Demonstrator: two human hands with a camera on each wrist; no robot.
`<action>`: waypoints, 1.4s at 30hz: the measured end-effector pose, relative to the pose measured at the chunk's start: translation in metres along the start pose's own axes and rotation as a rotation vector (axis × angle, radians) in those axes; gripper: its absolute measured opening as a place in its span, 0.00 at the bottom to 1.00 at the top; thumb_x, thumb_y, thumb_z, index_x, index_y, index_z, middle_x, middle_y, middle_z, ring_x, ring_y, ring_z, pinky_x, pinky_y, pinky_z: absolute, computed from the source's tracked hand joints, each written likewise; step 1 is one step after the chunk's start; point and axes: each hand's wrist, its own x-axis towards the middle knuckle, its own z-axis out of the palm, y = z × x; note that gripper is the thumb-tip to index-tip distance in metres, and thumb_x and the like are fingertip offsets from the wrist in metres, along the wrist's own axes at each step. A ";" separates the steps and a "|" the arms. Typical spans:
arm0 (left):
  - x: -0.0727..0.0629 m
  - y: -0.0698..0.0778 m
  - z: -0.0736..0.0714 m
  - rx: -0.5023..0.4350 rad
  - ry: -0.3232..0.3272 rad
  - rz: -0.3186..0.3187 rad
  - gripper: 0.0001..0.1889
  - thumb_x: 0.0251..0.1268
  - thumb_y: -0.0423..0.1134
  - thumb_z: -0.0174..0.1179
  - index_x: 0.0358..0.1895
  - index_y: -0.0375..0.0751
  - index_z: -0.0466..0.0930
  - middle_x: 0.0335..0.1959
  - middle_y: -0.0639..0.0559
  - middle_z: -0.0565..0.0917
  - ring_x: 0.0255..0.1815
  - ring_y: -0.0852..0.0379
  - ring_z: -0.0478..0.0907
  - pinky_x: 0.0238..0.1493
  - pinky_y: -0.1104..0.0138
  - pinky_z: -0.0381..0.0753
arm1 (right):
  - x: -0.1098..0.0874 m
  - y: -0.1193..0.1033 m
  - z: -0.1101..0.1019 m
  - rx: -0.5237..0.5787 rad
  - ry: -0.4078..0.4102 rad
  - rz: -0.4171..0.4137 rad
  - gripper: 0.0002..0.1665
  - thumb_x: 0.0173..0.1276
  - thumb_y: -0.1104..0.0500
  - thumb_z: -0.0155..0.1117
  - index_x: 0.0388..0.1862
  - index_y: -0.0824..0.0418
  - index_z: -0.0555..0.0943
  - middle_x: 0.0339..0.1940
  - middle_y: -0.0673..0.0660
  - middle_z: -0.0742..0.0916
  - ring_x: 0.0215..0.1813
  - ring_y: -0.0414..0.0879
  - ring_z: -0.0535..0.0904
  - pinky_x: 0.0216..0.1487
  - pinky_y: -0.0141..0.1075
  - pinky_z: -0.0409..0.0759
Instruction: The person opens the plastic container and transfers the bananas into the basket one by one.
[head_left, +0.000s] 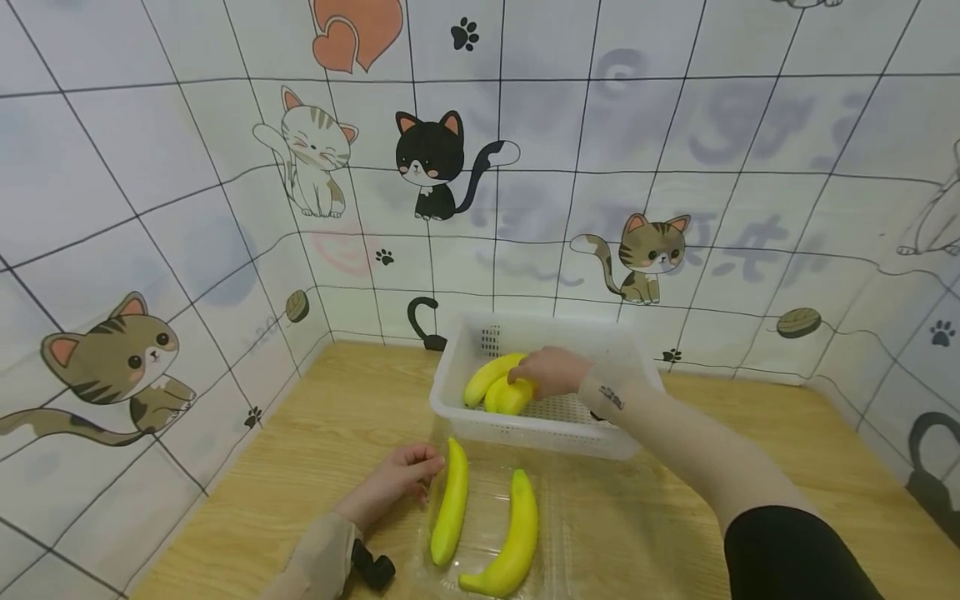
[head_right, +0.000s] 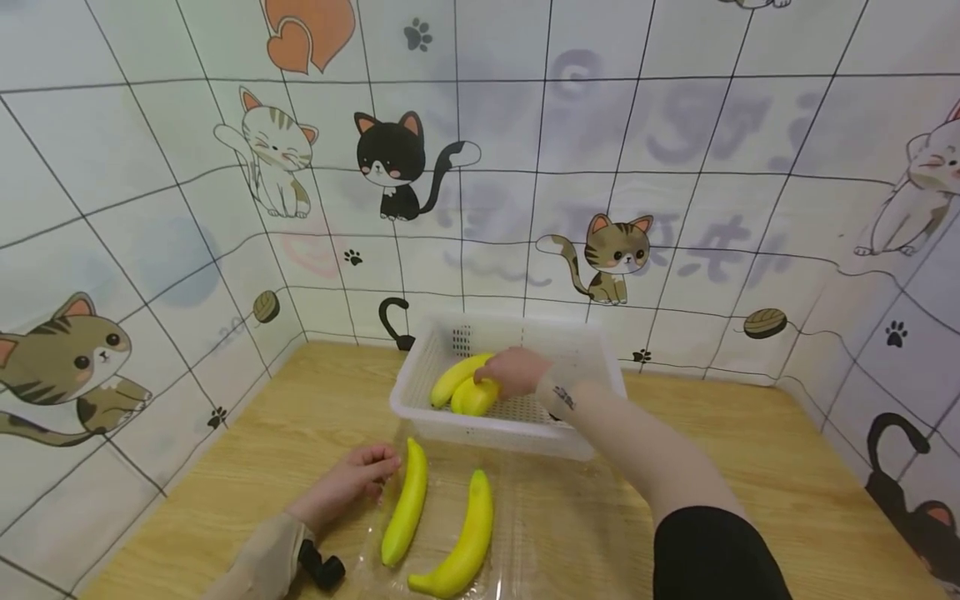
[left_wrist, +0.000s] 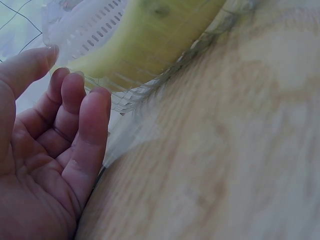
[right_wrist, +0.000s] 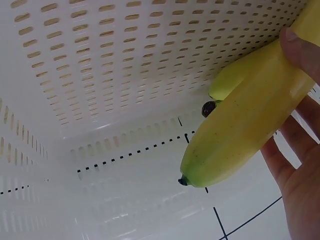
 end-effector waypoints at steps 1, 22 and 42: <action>0.000 0.000 0.001 0.006 0.000 -0.001 0.13 0.70 0.44 0.58 0.38 0.35 0.74 0.28 0.52 0.73 0.28 0.58 0.72 0.28 0.68 0.79 | 0.000 -0.001 0.001 0.000 -0.012 0.003 0.28 0.59 0.57 0.74 0.58 0.45 0.79 0.53 0.48 0.84 0.54 0.46 0.78 0.59 0.44 0.74; 0.001 0.001 0.002 0.024 -0.010 -0.007 0.15 0.71 0.45 0.57 0.40 0.32 0.73 0.28 0.52 0.73 0.28 0.58 0.72 0.27 0.68 0.79 | -0.003 -0.003 0.003 -0.016 -0.029 -0.014 0.26 0.60 0.59 0.72 0.58 0.49 0.79 0.53 0.51 0.83 0.52 0.47 0.79 0.58 0.45 0.75; 0.000 0.001 0.000 0.005 -0.018 -0.013 0.13 0.71 0.44 0.57 0.38 0.36 0.73 0.28 0.52 0.73 0.28 0.58 0.71 0.28 0.68 0.78 | -0.003 0.008 0.005 -0.108 0.006 0.051 0.21 0.58 0.52 0.74 0.51 0.51 0.81 0.42 0.49 0.85 0.42 0.45 0.79 0.50 0.44 0.77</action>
